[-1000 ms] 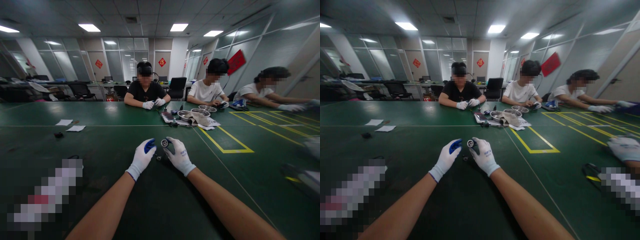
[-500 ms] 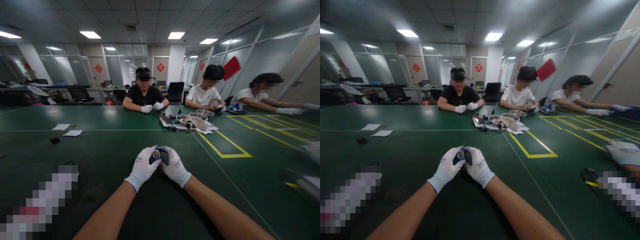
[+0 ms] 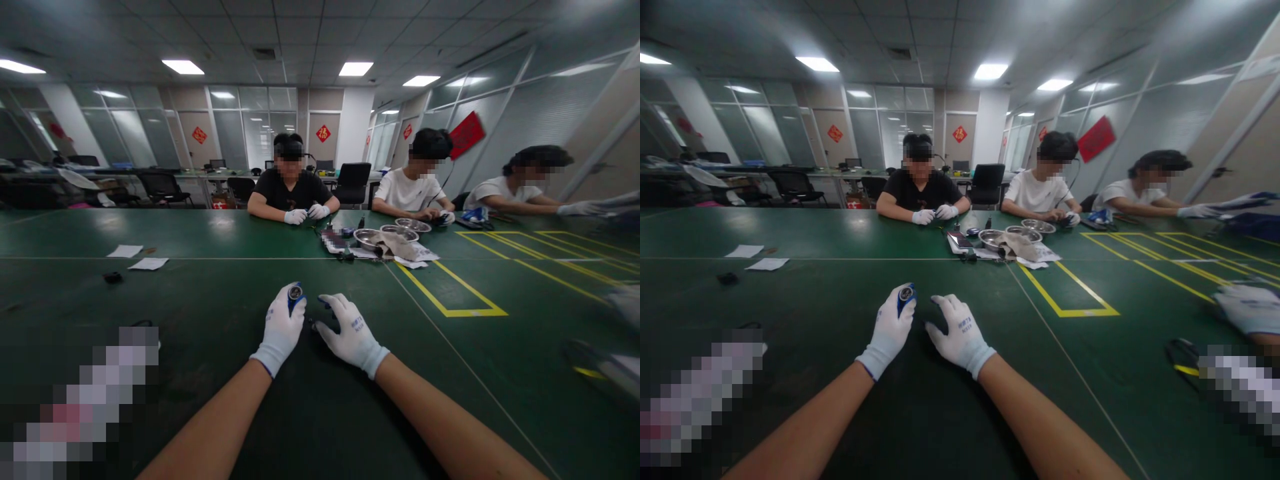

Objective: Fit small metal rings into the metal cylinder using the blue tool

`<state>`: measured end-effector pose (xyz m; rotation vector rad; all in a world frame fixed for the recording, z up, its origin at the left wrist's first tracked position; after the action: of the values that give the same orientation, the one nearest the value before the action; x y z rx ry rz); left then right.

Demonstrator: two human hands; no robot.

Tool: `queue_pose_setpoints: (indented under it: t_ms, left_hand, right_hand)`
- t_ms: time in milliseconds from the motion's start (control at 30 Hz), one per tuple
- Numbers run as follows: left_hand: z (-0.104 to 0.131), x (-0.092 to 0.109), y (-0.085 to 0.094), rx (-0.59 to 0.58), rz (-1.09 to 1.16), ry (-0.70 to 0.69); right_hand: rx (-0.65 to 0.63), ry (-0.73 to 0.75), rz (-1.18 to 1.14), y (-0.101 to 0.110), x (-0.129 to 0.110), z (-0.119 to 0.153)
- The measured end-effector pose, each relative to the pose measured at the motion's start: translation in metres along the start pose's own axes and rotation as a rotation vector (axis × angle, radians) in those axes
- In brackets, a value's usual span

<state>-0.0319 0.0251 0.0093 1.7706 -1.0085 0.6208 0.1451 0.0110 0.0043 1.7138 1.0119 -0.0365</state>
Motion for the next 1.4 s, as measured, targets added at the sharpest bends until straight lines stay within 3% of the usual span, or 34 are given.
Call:
queue_pose_setpoints:
  t_ms: [167,567,767,1000,1167,1267,1400]
  left_hand:
    - [-0.004,-0.007,0.001,-0.023,0.021,0.135]
    - [-0.003,0.001,-0.004,-0.13,0.094,0.068]
    - [-0.002,0.003,-0.004,-0.16,0.088,0.058]
    - [-0.004,0.002,-0.005,-0.131,0.152,0.046]
    - [-0.003,-0.003,-0.001,-0.05,0.179,0.081]
    - [-0.003,-0.007,0.001,-0.003,0.185,0.099]
    - [-0.003,-0.006,0.0,-0.025,0.174,0.09]
  right_hand:
    - [-0.173,-0.03,0.086,-0.002,-0.004,-0.002]
    - [-0.284,-0.026,0.153,-0.01,-0.001,-0.007]
    - [-0.243,-0.087,-0.052,-0.008,0.007,-0.008]
    - [-0.078,-0.127,-0.286,0.003,0.019,-0.01]
    - [-0.055,-0.336,-0.509,0.0,0.037,-0.009]
    - [-0.026,-0.351,-0.522,0.002,0.042,-0.008]
    - [-0.001,-0.372,-0.558,-0.001,0.047,-0.008]
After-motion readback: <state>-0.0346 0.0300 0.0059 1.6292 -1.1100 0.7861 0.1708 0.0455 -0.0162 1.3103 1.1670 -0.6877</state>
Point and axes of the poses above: each hand's wrist, its own z-axis away from the middle knuckle, its own y-axis out of the back of the hand, x = y × z, the point moved 5 cm from there along -z, towards the middle knuckle, and after that the axes turned 10 degrees about -x, right-handed, at the moved point
